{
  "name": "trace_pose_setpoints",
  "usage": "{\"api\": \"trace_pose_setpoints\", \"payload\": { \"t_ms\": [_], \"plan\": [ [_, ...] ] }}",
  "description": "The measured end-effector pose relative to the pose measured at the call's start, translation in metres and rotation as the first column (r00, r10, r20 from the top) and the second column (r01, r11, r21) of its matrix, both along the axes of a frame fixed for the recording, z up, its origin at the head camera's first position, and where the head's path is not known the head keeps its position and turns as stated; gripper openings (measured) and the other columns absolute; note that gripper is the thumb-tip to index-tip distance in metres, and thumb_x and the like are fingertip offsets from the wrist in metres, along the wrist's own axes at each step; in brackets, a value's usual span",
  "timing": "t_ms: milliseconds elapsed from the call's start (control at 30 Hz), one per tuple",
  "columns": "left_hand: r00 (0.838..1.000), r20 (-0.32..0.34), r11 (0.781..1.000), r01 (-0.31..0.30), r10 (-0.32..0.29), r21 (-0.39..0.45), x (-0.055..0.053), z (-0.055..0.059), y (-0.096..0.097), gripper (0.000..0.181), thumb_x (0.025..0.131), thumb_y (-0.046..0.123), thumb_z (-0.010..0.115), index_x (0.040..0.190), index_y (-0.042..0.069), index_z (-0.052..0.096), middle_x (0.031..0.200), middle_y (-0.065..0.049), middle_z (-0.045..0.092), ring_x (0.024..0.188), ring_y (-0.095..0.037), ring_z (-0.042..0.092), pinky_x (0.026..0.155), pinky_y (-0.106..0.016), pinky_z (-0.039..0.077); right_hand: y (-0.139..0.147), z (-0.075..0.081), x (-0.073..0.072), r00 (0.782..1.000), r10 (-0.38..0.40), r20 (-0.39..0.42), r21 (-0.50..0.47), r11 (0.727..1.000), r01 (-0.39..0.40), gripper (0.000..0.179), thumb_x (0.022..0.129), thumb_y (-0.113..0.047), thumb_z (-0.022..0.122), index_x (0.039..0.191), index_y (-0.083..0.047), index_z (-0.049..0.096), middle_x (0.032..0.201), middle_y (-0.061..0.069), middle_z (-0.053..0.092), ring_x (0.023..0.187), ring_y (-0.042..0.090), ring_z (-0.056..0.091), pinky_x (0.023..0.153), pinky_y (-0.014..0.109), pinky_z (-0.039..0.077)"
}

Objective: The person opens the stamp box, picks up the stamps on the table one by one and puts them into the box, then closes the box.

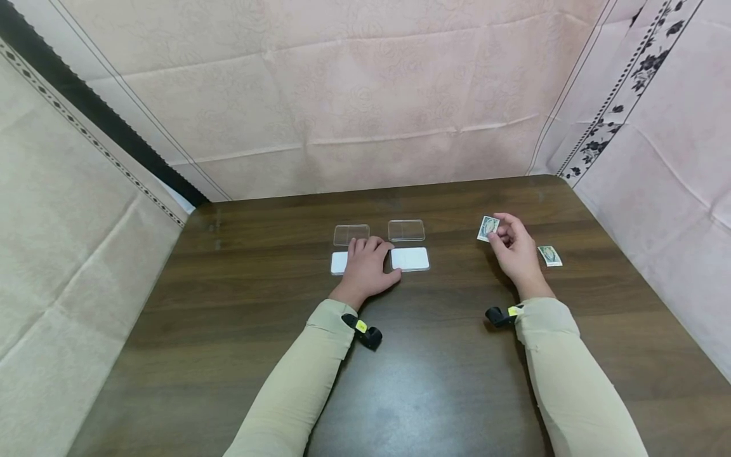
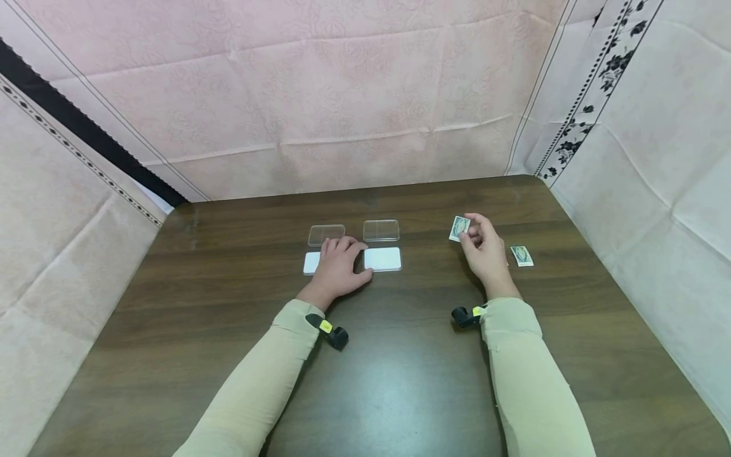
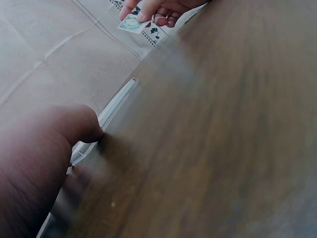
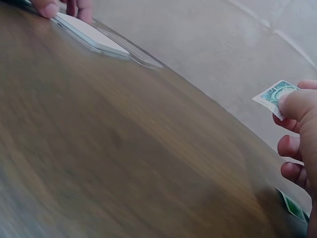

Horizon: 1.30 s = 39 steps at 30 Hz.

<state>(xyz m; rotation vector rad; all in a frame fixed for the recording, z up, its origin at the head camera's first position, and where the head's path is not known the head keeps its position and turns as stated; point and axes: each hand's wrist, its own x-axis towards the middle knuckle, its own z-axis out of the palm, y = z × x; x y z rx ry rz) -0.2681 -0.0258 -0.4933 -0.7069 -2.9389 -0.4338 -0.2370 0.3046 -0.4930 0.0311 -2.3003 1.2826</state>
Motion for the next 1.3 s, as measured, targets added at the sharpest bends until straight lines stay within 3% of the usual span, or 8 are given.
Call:
{"api": "trace_pose_setpoints", "payload": {
  "t_ms": [400,700,1300],
  "plan": [
    [1.0,-0.004,1.0,-0.001,0.001,-0.006,0.001,0.001,0.0,0.056,0.089,0.053,0.064,0.134,0.021,0.06,0.136,-0.004,0.051,0.129,-0.03,0.039,0.12,-0.057,0.013,-0.034,0.001,-0.004,0.994,0.101,0.039,0.0,0.995,-0.101,0.038,0.099,-0.006,0.062,0.136,-0.006,0.055,0.091,0.016,0.066,0.076,0.012,0.053,0.066,0.017,0.041],
    [1.0,0.003,1.0,-0.001,0.001,0.008,0.002,0.003,-0.001,0.055,0.089,0.052,0.063,0.134,0.02,0.06,0.136,-0.004,0.051,0.129,-0.03,0.039,0.12,-0.057,0.012,-0.058,0.003,-0.006,0.976,0.174,0.128,0.013,0.984,-0.177,0.039,0.101,-0.016,0.061,0.139,-0.012,0.052,0.096,0.011,0.064,0.085,0.024,0.053,0.073,0.027,0.043],
    [1.0,0.0,1.0,-0.004,0.004,-0.001,0.002,0.003,0.0,0.056,0.089,0.052,0.064,0.135,0.02,0.06,0.137,-0.004,0.051,0.13,-0.03,0.038,0.12,-0.057,0.012,-0.076,0.001,-0.007,0.961,0.252,0.114,0.085,0.961,-0.262,0.04,0.099,-0.01,0.064,0.137,-0.01,0.053,0.093,0.009,0.066,0.082,0.023,0.055,0.072,0.032,0.045]
  ]
}}
